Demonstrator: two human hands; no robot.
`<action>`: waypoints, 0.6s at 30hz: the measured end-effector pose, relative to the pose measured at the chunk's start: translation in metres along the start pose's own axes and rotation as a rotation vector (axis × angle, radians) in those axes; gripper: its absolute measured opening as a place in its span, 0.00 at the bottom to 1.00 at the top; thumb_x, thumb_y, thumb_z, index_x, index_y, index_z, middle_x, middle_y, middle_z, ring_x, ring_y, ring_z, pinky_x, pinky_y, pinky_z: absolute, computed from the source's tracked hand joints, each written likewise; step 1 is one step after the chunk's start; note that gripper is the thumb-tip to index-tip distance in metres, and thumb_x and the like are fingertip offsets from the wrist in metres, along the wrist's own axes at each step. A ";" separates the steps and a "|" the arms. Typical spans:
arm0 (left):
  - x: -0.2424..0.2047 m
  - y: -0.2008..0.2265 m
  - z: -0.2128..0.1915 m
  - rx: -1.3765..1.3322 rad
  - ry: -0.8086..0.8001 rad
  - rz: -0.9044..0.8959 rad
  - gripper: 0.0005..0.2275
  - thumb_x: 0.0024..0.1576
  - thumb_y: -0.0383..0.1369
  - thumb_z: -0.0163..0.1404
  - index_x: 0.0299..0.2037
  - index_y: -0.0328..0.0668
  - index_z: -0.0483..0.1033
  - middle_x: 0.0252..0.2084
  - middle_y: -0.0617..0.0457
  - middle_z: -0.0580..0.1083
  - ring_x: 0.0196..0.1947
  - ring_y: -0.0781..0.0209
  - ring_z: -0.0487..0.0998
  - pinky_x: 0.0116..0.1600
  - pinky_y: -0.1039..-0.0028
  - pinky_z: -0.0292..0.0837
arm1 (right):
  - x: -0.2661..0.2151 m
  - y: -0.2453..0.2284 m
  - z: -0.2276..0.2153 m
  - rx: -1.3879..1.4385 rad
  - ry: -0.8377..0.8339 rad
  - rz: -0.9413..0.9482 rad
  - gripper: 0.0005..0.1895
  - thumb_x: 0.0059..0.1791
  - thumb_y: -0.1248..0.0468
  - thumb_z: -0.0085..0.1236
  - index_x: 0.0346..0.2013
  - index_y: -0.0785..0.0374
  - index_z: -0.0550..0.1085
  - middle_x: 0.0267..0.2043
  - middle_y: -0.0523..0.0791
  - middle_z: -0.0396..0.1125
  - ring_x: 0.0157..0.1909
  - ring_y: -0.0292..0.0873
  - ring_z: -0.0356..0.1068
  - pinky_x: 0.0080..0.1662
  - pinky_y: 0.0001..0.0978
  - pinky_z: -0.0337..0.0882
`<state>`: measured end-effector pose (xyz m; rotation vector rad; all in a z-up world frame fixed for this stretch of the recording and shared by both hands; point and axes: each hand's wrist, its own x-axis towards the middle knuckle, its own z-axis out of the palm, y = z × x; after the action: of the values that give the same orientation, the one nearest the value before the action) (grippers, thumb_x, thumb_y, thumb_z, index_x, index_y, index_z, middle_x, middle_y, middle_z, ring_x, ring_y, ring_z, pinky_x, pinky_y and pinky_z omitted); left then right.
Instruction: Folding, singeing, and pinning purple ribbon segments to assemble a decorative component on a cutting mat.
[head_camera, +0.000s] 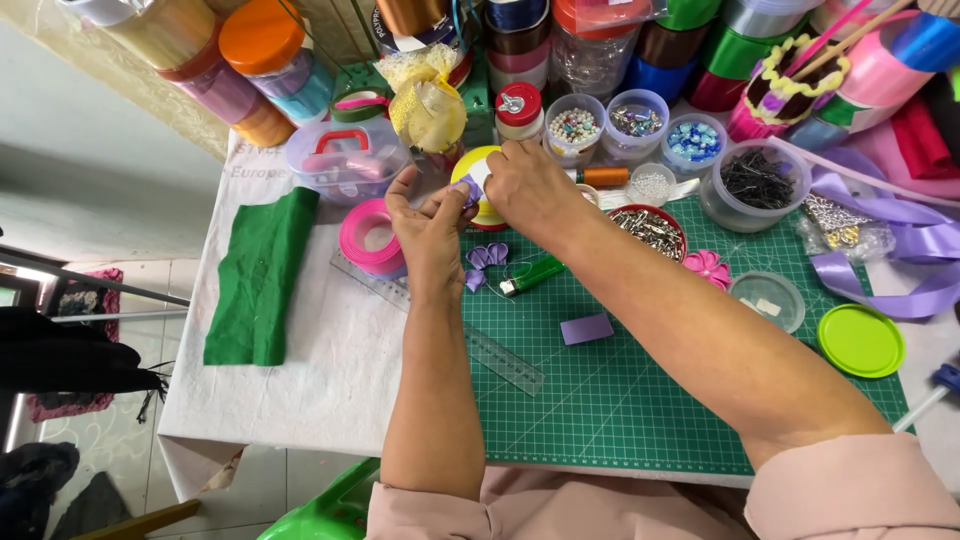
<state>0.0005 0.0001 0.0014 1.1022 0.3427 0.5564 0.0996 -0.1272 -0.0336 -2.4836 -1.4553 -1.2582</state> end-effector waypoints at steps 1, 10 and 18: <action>0.001 -0.002 0.000 -0.015 0.012 -0.009 0.33 0.52 0.18 0.59 0.66 0.40 0.55 0.32 0.40 0.77 0.30 0.55 0.82 0.38 0.69 0.85 | 0.002 0.000 -0.002 0.006 -0.003 0.007 0.09 0.46 0.71 0.59 0.22 0.57 0.75 0.25 0.41 0.63 0.34 0.43 0.66 0.39 0.36 0.66; 0.005 0.000 -0.011 -0.028 -0.063 -0.093 0.32 0.52 0.19 0.61 0.65 0.39 0.58 0.33 0.39 0.78 0.32 0.50 0.84 0.40 0.66 0.85 | -0.005 0.028 -0.008 0.172 -0.080 0.032 0.15 0.55 0.70 0.50 0.24 0.57 0.67 0.30 0.38 0.56 0.37 0.44 0.61 0.42 0.36 0.63; -0.003 0.029 -0.013 0.069 -0.310 -0.257 0.23 0.51 0.21 0.60 0.55 0.40 0.64 0.31 0.47 0.80 0.33 0.58 0.82 0.41 0.70 0.83 | 0.024 0.073 -0.182 0.833 0.049 0.668 0.08 0.53 0.77 0.58 0.43 0.67 0.80 0.43 0.53 0.74 0.44 0.46 0.74 0.47 0.35 0.77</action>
<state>-0.0159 0.0179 0.0227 1.1694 0.2292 0.1431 0.0439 -0.2189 0.1321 -2.0218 -0.7562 -0.4433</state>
